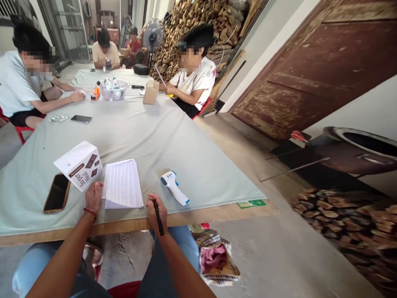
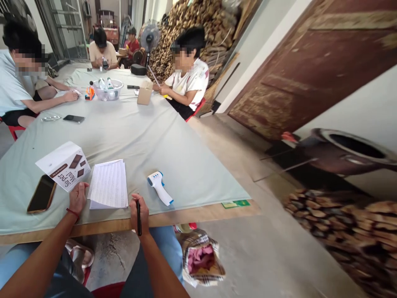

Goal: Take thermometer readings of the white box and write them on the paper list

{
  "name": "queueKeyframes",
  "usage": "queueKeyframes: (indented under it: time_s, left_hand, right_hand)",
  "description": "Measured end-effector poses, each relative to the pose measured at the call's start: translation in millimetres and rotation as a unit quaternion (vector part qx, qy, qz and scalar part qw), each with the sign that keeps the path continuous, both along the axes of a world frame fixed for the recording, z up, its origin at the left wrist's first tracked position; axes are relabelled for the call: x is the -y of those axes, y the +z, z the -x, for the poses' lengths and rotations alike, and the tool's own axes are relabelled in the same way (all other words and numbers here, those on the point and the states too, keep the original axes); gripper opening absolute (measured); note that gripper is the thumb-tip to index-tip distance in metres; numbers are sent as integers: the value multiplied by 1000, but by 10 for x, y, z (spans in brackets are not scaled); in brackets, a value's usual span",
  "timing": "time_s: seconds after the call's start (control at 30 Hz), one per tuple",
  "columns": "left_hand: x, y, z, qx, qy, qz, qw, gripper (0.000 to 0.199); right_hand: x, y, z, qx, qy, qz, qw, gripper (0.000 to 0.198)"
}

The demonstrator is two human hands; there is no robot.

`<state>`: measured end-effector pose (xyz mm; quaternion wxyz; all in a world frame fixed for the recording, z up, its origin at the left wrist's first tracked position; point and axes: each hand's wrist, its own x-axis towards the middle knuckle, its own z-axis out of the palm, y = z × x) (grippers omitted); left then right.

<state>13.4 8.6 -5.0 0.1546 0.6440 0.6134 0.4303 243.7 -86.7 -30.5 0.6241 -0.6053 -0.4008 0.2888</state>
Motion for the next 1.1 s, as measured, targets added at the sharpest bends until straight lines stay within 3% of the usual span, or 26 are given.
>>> queueKeyframes:
  time_s: [0.4, 0.73, 1.1]
  left_hand:
    - [14, 130, -5, -15, 9, -2, 1000, 26]
    - [77, 72, 85, -44, -119, 82, 989, 43]
    - [9, 113, 26, -69, -167, 46, 982, 40]
  right_hand:
    - [19, 11, 38, 36, 21, -15, 999, 23]
    - [57, 121, -20, 50, 23, 50, 997, 26]
    - [-13, 134, -38, 50, 12, 68, 996, 24]
